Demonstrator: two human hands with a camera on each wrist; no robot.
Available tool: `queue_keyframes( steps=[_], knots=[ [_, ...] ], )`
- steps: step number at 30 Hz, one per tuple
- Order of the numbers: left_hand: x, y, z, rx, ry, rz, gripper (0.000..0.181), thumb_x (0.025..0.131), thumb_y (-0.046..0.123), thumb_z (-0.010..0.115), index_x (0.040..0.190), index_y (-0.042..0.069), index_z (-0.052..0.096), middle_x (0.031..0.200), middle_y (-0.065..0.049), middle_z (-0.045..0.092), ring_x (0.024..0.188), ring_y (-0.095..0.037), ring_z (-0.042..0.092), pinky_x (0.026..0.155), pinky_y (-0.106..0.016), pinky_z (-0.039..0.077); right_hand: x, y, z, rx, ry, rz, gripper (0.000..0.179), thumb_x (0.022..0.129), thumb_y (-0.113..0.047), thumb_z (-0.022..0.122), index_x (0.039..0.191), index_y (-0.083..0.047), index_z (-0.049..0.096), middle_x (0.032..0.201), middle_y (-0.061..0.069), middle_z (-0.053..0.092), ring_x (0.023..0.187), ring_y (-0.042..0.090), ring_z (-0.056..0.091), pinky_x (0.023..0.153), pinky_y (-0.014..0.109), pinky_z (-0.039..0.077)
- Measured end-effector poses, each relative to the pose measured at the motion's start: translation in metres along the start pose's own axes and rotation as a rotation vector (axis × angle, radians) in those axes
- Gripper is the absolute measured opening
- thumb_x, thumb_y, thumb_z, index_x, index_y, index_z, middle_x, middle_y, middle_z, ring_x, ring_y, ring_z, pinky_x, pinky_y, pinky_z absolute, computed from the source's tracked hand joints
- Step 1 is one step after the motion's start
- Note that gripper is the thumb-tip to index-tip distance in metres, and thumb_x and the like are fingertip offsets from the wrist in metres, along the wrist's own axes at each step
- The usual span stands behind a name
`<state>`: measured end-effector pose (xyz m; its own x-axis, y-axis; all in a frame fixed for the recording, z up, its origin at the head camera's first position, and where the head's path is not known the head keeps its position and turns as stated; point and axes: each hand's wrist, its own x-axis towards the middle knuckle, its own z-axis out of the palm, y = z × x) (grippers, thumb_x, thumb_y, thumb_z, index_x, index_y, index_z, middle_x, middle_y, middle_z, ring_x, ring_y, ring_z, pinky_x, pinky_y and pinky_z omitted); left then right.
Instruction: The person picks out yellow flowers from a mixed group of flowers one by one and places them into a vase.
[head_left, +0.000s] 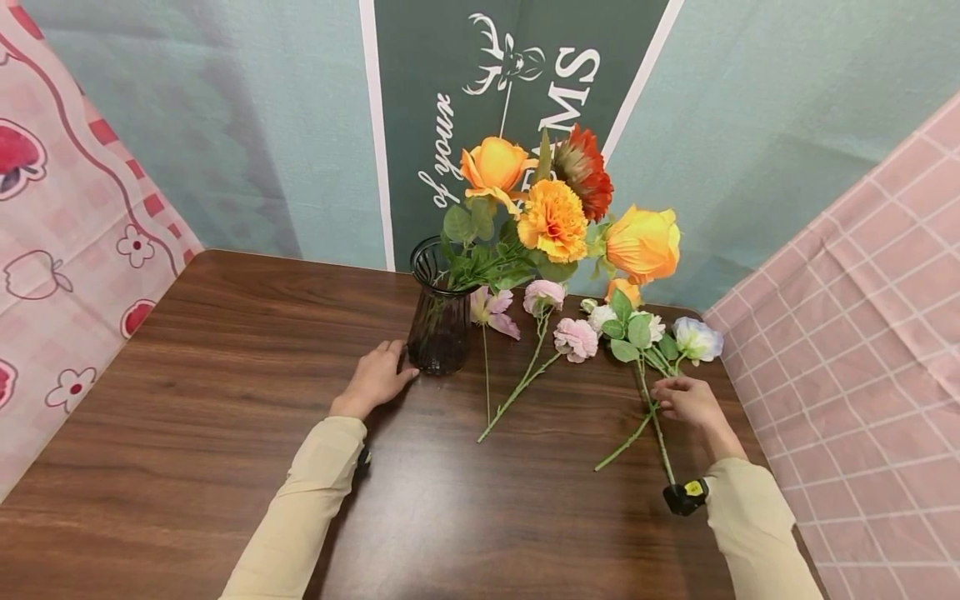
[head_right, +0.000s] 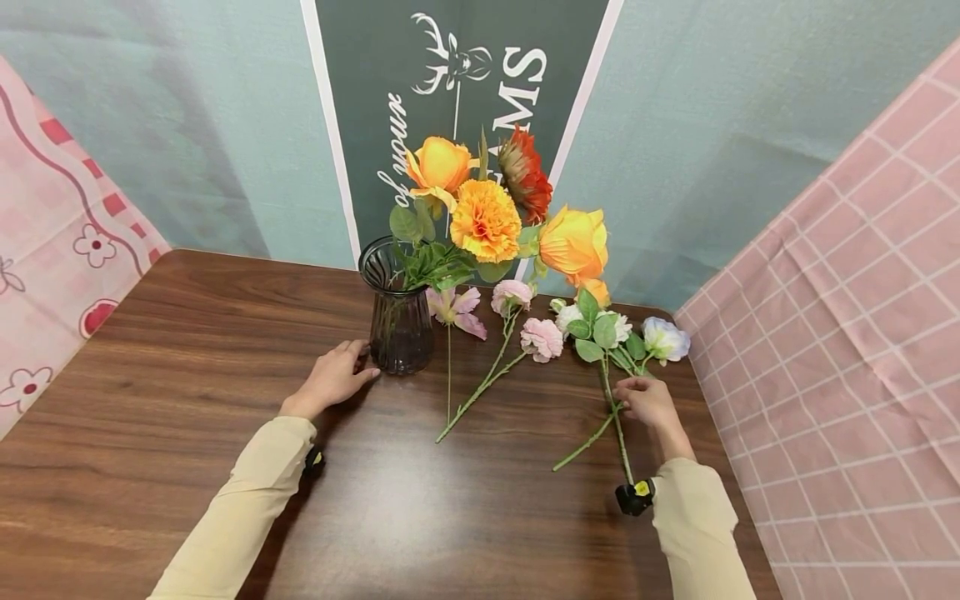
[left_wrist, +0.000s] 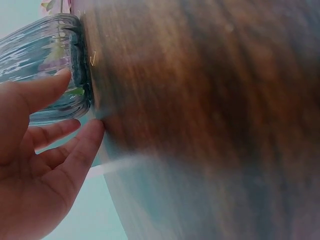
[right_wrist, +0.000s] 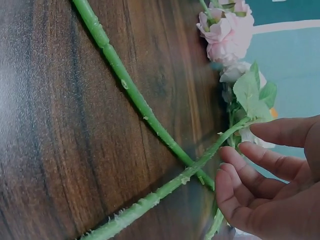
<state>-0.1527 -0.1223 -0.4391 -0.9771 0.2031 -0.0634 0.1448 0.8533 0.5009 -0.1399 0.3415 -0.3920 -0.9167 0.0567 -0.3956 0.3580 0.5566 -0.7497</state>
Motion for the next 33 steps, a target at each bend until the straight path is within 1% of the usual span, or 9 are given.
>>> queue_keyframes(
  steps=[5,9,12,19,25,27,29,33],
  knots=[
    [0.0,0.0,-0.001,-0.001,0.006,0.0,0.055,0.088,0.026,0.062,0.125,-0.01,0.045,0.118,-0.028,0.049,0.106,-0.042,0.051,0.089,-0.05,0.041,0.006,0.001,0.001,-0.054,0.002,-0.006,0.036,0.094,-0.006,0.045,0.117,0.021,0.045,0.082,-0.001,0.06,0.067,0.007,0.054,0.062,0.024,0.052],
    [-0.001,0.0,-0.001,-0.001,0.009,0.003,0.055,0.088,0.026,0.062,0.126,-0.01,0.045,0.118,-0.028,0.05,0.106,-0.042,0.051,0.088,-0.05,0.042,0.01,-0.001,0.002,-0.11,-0.005,0.0,0.034,0.095,-0.006,0.042,0.117,0.019,0.047,0.09,0.01,0.062,0.067,0.007,0.053,0.06,0.023,0.05],
    [-0.001,0.0,-0.001,0.002,0.008,0.005,0.054,0.088,0.026,0.062,0.126,-0.01,0.045,0.119,-0.028,0.05,0.106,-0.042,0.051,0.088,-0.05,0.041,0.012,-0.002,0.002,-0.126,-0.012,0.011,0.034,0.095,-0.006,0.042,0.117,0.019,0.047,0.094,0.015,0.061,0.067,0.008,0.053,0.059,0.023,0.05],
    [0.0,0.0,-0.001,0.004,-0.002,0.0,0.055,0.088,0.026,0.061,0.126,-0.009,0.044,0.119,-0.028,0.049,0.106,-0.042,0.05,0.089,-0.05,0.041,0.017,-0.002,0.004,-0.105,-0.041,0.008,0.033,0.094,-0.003,0.042,0.116,0.021,0.046,0.087,0.009,0.059,0.065,0.009,0.053,0.061,0.026,0.051],
    [0.0,-0.001,0.0,-0.005,-0.001,-0.004,0.054,0.088,0.026,0.061,0.126,-0.009,0.045,0.119,-0.028,0.049,0.106,-0.043,0.05,0.089,-0.05,0.041,0.018,-0.002,0.006,-0.129,-0.052,0.004,0.033,0.094,-0.003,0.042,0.115,0.021,0.046,0.093,0.018,0.058,0.064,0.011,0.052,0.062,0.029,0.051],
    [0.0,0.0,0.0,-0.005,0.0,-0.002,0.054,0.088,0.026,0.061,0.126,-0.009,0.045,0.119,-0.028,0.049,0.106,-0.043,0.05,0.089,-0.05,0.041,0.018,-0.002,0.007,-0.141,-0.056,-0.004,0.033,0.094,-0.003,0.042,0.115,0.021,0.046,0.093,0.018,0.059,0.065,0.013,0.052,0.062,0.031,0.051],
    [0.001,0.0,0.0,-0.004,0.002,0.0,0.054,0.088,0.026,0.062,0.125,-0.009,0.045,0.118,-0.028,0.05,0.105,-0.043,0.051,0.089,-0.05,0.041,0.018,-0.002,0.008,-0.148,-0.059,-0.012,0.033,0.094,-0.004,0.043,0.115,0.021,0.047,0.091,0.016,0.059,0.065,0.014,0.053,0.062,0.032,0.051],
    [0.001,-0.001,0.0,-0.002,0.002,0.002,0.054,0.088,0.026,0.062,0.125,-0.009,0.045,0.118,-0.028,0.05,0.106,-0.043,0.051,0.089,-0.05,0.041,0.017,-0.002,0.008,-0.145,-0.067,-0.022,0.032,0.093,-0.003,0.044,0.112,0.021,0.049,0.082,0.009,0.06,0.065,0.014,0.055,0.06,0.031,0.051]
  ],
)
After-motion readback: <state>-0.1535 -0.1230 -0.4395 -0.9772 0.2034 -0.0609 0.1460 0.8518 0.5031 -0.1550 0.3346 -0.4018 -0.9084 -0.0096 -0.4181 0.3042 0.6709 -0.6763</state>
